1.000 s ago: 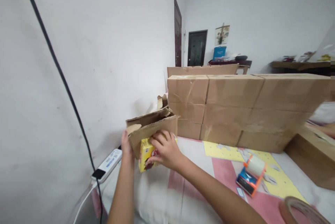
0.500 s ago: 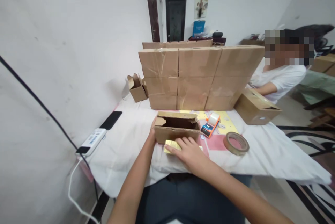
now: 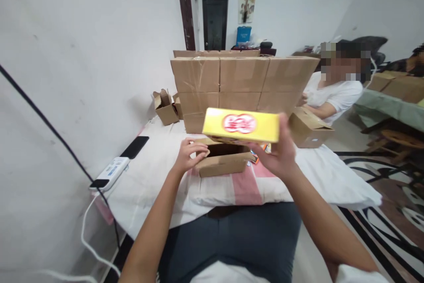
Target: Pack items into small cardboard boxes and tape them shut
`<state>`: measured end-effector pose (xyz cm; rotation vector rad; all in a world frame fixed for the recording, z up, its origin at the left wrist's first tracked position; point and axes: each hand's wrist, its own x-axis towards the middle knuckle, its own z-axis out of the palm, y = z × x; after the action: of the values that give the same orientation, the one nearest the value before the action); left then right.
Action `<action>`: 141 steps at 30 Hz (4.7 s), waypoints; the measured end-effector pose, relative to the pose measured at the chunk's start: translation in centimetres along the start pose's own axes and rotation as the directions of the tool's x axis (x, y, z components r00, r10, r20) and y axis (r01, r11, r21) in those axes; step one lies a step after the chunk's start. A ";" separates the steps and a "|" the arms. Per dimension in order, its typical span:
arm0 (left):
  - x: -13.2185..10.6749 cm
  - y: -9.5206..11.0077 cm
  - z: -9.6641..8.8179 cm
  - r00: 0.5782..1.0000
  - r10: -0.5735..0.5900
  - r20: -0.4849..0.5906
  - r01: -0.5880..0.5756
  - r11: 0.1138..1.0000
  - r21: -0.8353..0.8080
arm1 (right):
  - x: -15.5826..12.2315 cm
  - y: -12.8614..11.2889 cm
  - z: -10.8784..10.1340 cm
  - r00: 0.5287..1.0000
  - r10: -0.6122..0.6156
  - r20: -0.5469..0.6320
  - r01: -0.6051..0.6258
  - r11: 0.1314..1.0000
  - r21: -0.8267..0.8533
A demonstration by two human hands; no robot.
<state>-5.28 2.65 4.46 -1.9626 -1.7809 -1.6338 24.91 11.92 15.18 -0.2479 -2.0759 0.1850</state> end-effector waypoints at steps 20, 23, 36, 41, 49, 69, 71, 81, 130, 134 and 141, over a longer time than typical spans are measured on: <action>2.6 1.1 -0.2 0.898 -0.055 0.437 -0.261 0.733 0.628 | 0.6 3.7 4.1 0.888 0.066 0.455 -0.053 0.998 -0.041; 3.7 1.0 0.6 0.911 -0.098 0.401 -0.222 0.702 0.676 | 1.2 3.8 4.8 0.863 0.096 0.496 -0.036 0.991 -0.129; 5.7 2.4 1.1 0.891 -0.261 0.371 -0.094 0.693 0.715 | 1.8 4.7 5.5 0.798 0.150 0.584 0.044 0.952 -0.304; 5.1 2.4 0.9 0.869 -0.304 0.389 -0.038 0.744 0.667 | 2.6 4.4 6.4 0.714 0.211 0.667 0.063 0.930 -0.362; 6.9 0.8 0.3 0.750 -0.392 0.533 0.110 0.868 0.484 | 4.8 4.2 8.7 0.532 0.347 0.772 0.015 0.908 -0.419; 2.5 -3.4 1.6 0.932 -0.243 0.269 0.258 0.966 -0.018 | 6.1 9.2 14.3 0.504 0.093 0.859 -0.147 0.989 -0.021; 2.3 -3.3 1.9 0.942 -0.231 0.243 0.240 0.971 -0.006 | 5.8 9.6 13.8 0.606 0.093 0.790 -0.158 0.987 0.005; 1.6 -3.8 1.6 0.948 -0.017 0.317 0.028 0.999 -0.029 | 4.2 13.3 7.3 0.795 0.303 0.525 -0.321 0.945 -0.060; -0.5 -1.0 8.9 0.824 -0.509 -0.250 0.355 0.806 -0.473 | -12.2 7.4 13.4 0.670 0.741 -0.051 -0.631 0.604 0.487; -0.2 -0.7 8.9 0.811 -0.528 -0.254 0.358 0.790 -0.498 | -12.6 7.6 13.8 0.638 0.763 -0.102 -0.616 0.586 0.527; -0.5 -0.7 8.8 0.800 -0.548 -0.242 0.362 0.764 -0.535 | -12.8 7.6 13.7 0.655 0.748 -0.109 -0.608 0.607 0.512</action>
<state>-0.01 7.98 -0.21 -1.1806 -1.9353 -2.6045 19.96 15.62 -4.06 -0.7555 -1.4601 1.0156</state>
